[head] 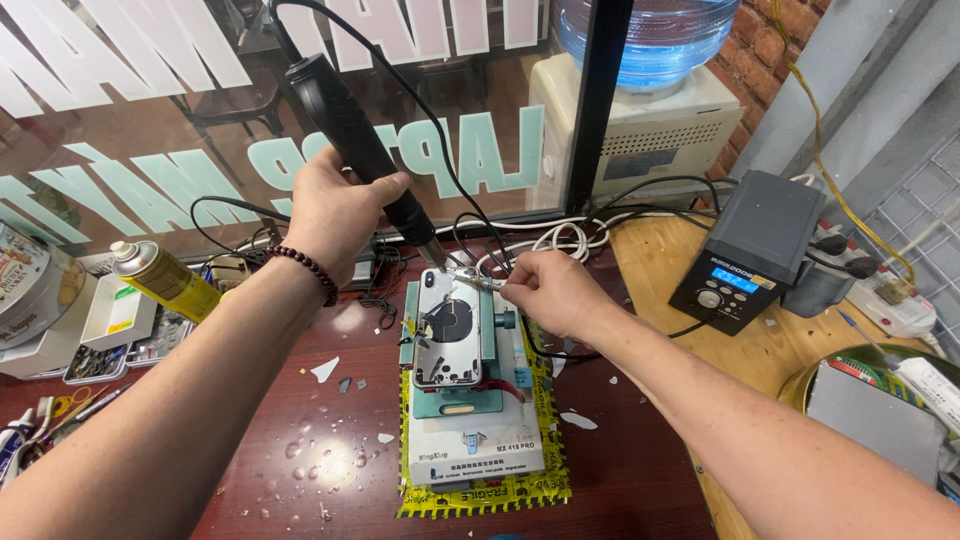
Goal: The person holds a hot air gun in one hand and blows hot air onto a phone clamped in a bench fixture while using tweezers in the other hand to work at the phone's edge, repeatedly repositioning the tool and tweezers around the device.
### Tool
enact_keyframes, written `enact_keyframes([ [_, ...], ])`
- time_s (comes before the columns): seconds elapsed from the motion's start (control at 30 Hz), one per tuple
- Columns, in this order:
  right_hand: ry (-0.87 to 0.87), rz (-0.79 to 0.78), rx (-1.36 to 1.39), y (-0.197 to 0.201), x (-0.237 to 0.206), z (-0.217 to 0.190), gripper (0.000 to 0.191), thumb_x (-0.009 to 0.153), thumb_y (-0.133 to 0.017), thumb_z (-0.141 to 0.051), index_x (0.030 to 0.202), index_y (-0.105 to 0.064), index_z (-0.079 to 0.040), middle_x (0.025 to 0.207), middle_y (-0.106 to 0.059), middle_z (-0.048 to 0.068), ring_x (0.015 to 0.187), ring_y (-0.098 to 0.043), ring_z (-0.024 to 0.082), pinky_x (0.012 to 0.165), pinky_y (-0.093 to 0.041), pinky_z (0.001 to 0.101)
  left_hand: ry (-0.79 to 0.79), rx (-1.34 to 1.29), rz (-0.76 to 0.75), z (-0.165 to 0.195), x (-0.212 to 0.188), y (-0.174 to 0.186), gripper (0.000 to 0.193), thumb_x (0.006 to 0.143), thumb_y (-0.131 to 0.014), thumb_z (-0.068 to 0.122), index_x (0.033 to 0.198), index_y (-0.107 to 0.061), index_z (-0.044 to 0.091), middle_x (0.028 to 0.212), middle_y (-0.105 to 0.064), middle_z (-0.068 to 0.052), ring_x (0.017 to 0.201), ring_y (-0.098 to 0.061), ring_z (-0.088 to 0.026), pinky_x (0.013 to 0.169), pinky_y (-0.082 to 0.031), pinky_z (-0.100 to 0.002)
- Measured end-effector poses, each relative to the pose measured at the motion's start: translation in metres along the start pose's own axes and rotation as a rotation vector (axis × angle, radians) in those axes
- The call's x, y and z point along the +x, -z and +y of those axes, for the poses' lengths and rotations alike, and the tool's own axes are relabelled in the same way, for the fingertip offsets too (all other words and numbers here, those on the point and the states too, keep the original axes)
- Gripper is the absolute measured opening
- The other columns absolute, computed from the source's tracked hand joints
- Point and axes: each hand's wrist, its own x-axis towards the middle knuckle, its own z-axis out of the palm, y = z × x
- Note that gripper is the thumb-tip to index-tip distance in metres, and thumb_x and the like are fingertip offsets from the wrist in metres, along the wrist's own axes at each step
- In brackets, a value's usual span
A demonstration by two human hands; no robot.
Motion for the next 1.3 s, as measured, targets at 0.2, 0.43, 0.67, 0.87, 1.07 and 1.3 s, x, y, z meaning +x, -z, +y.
enact_keyframes([
  [0.2, 0.040, -0.036, 0.239, -0.006, 0.009, 0.016, 0.019, 0.089, -0.075, -0.018, 0.083, -0.071, 0.000, 0.067, -0.068, 0.002, 0.057, -0.057, 0.007, 0.053, -0.046, 0.0282, 0.007, -0.030, -0.005, -0.004, 0.002, 0.004, 0.030, 0.087, -0.075, 0.007, 0.113, -0.061, 0.005, 0.097, -0.073, -0.006, 0.086, -0.074, -0.016, 0.073, -0.062, -0.031],
  [0.43, 0.039, 0.037, 0.111, -0.010, 0.006, 0.012, 0.019, 0.089, -0.075, -0.021, 0.084, -0.070, -0.003, 0.066, -0.068, 0.003, 0.058, -0.058, 0.009, 0.054, -0.047, 0.0296, 0.016, -0.036, 0.012, -0.001, 0.000, 0.011, 0.029, 0.087, -0.075, 0.007, 0.112, -0.061, 0.005, 0.098, -0.072, -0.005, 0.090, -0.074, -0.016, 0.075, -0.063, -0.031],
  [0.67, 0.079, 0.059, 0.037, -0.006, 0.005, 0.002, 0.020, 0.088, -0.075, -0.023, 0.084, -0.072, -0.004, 0.067, -0.071, 0.004, 0.059, -0.063, 0.010, 0.056, -0.051, 0.0295, 0.028, -0.069, -0.007, 0.005, -0.017, 0.026, 0.028, 0.087, -0.074, 0.005, 0.114, -0.063, 0.004, 0.100, -0.072, -0.006, 0.091, -0.074, -0.016, 0.078, -0.064, -0.032],
  [0.87, 0.017, 0.044, 0.101, -0.008, 0.009, 0.003, 0.020, 0.089, -0.073, -0.023, 0.086, -0.072, -0.003, 0.068, -0.072, 0.004, 0.059, -0.063, 0.011, 0.058, -0.050, 0.0311, 0.115, -0.007, 0.010, 0.003, -0.034, 0.053, 0.031, 0.088, -0.072, 0.004, 0.118, -0.063, 0.002, 0.102, -0.073, -0.010, 0.090, -0.075, -0.018, 0.081, -0.067, -0.034],
  [1.07, 0.028, 0.068, -0.048, -0.006, 0.024, -0.010, 0.022, 0.085, -0.075, -0.025, 0.087, -0.074, -0.004, 0.072, -0.073, 0.006, 0.065, -0.070, 0.016, 0.063, -0.055, 0.0334, 0.145, 0.032, -0.011, -0.009, -0.039, 0.077, 0.029, 0.087, -0.073, 0.003, 0.115, -0.067, 0.001, 0.100, -0.075, -0.011, 0.085, -0.074, -0.019, 0.075, -0.064, -0.033],
  [1.3, 0.081, 0.174, -0.165, 0.001, 0.015, -0.018, 0.020, 0.085, -0.074, -0.026, 0.090, -0.073, -0.007, 0.079, -0.075, 0.011, 0.073, -0.073, 0.023, 0.069, -0.057, 0.0386, 0.209, 0.024, -0.035, -0.026, -0.046, 0.085, 0.028, 0.086, -0.075, 0.005, 0.113, -0.067, 0.002, 0.096, -0.074, -0.010, 0.079, -0.073, -0.018, 0.067, -0.063, -0.034],
])
